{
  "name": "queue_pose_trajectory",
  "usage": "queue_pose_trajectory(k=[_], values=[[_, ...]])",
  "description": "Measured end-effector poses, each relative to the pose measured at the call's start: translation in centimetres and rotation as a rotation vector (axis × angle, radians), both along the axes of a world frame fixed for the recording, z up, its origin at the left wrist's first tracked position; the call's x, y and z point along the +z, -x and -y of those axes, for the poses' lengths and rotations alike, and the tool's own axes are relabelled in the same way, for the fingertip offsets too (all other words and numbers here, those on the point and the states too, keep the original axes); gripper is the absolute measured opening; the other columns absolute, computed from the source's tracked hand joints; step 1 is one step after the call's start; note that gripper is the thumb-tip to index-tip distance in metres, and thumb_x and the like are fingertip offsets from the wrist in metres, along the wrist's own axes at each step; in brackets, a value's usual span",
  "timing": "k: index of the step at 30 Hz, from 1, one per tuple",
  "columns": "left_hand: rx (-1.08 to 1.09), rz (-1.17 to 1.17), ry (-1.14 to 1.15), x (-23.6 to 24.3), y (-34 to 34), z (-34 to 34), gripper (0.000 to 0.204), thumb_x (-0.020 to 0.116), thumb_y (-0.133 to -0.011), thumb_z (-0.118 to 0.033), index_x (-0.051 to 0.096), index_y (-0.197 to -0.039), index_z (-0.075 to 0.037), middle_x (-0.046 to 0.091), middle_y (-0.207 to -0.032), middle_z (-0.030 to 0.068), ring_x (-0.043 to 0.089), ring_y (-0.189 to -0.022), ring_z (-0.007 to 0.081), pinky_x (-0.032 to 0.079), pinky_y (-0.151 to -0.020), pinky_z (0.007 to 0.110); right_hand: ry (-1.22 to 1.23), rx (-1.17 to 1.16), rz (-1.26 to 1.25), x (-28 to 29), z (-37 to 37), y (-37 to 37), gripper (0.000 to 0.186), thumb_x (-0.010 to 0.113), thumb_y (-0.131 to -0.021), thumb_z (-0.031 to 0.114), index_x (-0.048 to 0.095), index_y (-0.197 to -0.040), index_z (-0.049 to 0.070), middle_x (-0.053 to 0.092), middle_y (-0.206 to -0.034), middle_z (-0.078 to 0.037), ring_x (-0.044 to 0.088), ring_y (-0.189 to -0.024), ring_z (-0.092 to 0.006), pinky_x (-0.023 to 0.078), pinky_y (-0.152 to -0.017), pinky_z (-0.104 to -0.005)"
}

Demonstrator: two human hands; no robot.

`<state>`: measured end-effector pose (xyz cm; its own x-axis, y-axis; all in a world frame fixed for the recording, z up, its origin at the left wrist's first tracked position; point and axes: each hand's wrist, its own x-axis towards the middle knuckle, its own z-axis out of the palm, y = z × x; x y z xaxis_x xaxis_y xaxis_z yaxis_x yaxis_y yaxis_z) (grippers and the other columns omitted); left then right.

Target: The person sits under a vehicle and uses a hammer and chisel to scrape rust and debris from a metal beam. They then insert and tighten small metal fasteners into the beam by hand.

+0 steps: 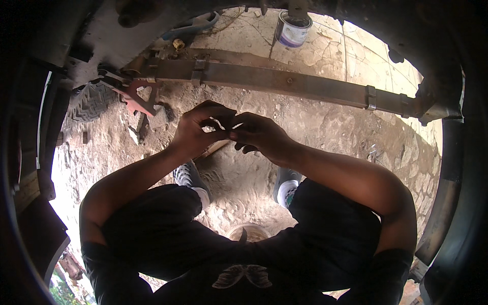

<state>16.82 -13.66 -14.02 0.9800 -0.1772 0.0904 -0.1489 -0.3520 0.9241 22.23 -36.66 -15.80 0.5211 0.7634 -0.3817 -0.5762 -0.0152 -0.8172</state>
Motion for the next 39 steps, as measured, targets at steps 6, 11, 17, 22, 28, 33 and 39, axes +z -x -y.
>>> queue_pose_trajectory(k=[6, 11, 17, 22, 28, 33, 39], values=[[0.045, 0.019, 0.039, 1.1, -0.3, 0.4, 0.036, 0.083, -0.088, -0.002, 0.076, -0.123, -0.004, 0.072, -0.119, 0.0091, 0.074, -0.103, 0.0169, 0.063, -0.086, 0.03, 0.079, -0.166, 0.012, -0.2, 0.9, -0.1, 0.031, 0.076, -0.1, 0.021, 0.072, -0.126, 0.005, 0.067, -0.103, -0.001, 0.061, -0.088, -0.0115, 0.051, -0.078, -0.0315], [-0.028, 0.025, 0.072, 0.8, -0.2, -0.2, 0.027, 0.079, -0.092, -0.003, 0.078, -0.119, -0.002, 0.074, -0.119, 0.0113, 0.074, -0.104, 0.0189, 0.061, -0.09, 0.031, 0.216, -0.133, 0.469, 1.5, 0.5, 0.1, 0.025, 0.079, -0.097, 0.02, 0.08, -0.117, 0.005, 0.073, -0.098, -0.005, 0.068, -0.081, -0.0111, 0.055, -0.073, -0.0281], [-0.023, -0.04, 0.061, 0.6, 0.1, 0.2, 0.023, 0.077, -0.095, -0.006, 0.079, -0.118, -0.003, 0.075, -0.117, 0.0115, 0.073, -0.105, 0.019, 0.059, -0.09, 0.032, 0.19, -0.077, 0.631, 0.7, 1.0, -0.9, 0.031, 0.079, -0.097, 0.021, 0.075, -0.122, 0.003, 0.077, -0.102, -0.009, 0.074, -0.086, -0.016, 0.058, -0.072, -0.0299], [0.041, 0.054, -0.069, 0.5, 0.0, 0.7, 0.023, 0.075, -0.096, -0.005, 0.078, -0.119, -0.005, 0.075, -0.115, 0.0109, 0.073, -0.106, 0.0212, 0.059, -0.089, 0.034, 0.103, -0.262, 0.131, 1.0, -0.3, -0.5, 0.062, 0.077, -0.099, 0.018, 0.049, -0.152, 0.002, 0.075, -0.118, -0.012, 0.075, -0.098, -0.0199, 0.061, -0.079, -0.0326], [0.136, 0.185, 0.004, -1.2, -0.4, 0.5, 0.023, 0.074, -0.094, -0.001, 0.078, -0.116, -0.007, 0.063, -0.123, 0.0102, 0.064, -0.119, 0.0241, 0.053, -0.101, 0.035, -0.089, -0.186, 0.421, 2.5, -1.1, -0.4, 0.048, 0.078, -0.097, 0.01, 0.064, -0.142, 0.002, 0.077, -0.118, -0.011, 0.076, -0.1, -0.0169, 0.062, -0.088, -0.0307], [0.04, 0.009, 0.191, -0.8, -1.0, 0.1, 0.022, 0.072, -0.099, -0.003, 0.075, -0.12, -0.003, 0.062, -0.129, 0.0099, 0.062, -0.123, 0.021, 0.051, -0.103, 0.033, 0.025, -0.29, 0.787, 1.6, -1.2, -1.3, 0.027, 0.08, -0.094, 0.01, 0.078, -0.121, 0.004, 0.081, -0.104, -0.011, 0.077, -0.095, -0.0136, 0.061, -0.085, -0.0281], [-0.048, -0.236, 0.233, -0.4, -0.6, -0.3, 0.058, 0.072, -0.101, -0.017, 0.052, -0.156, -0.01, 0.042, -0.164, 0.0142, 0.04, -0.153, 0.0275, 0.037, -0.123, 0.04, 0.205, -0.377, 0.758, -0.6, -0.7, -4.5, 0.019, 0.08, -0.093, 0.012, 0.081, -0.11, 0.004, 0.082, -0.099, -0.009, 0.078, -0.091, -0.013, 0.06, -0.083, -0.0276]])
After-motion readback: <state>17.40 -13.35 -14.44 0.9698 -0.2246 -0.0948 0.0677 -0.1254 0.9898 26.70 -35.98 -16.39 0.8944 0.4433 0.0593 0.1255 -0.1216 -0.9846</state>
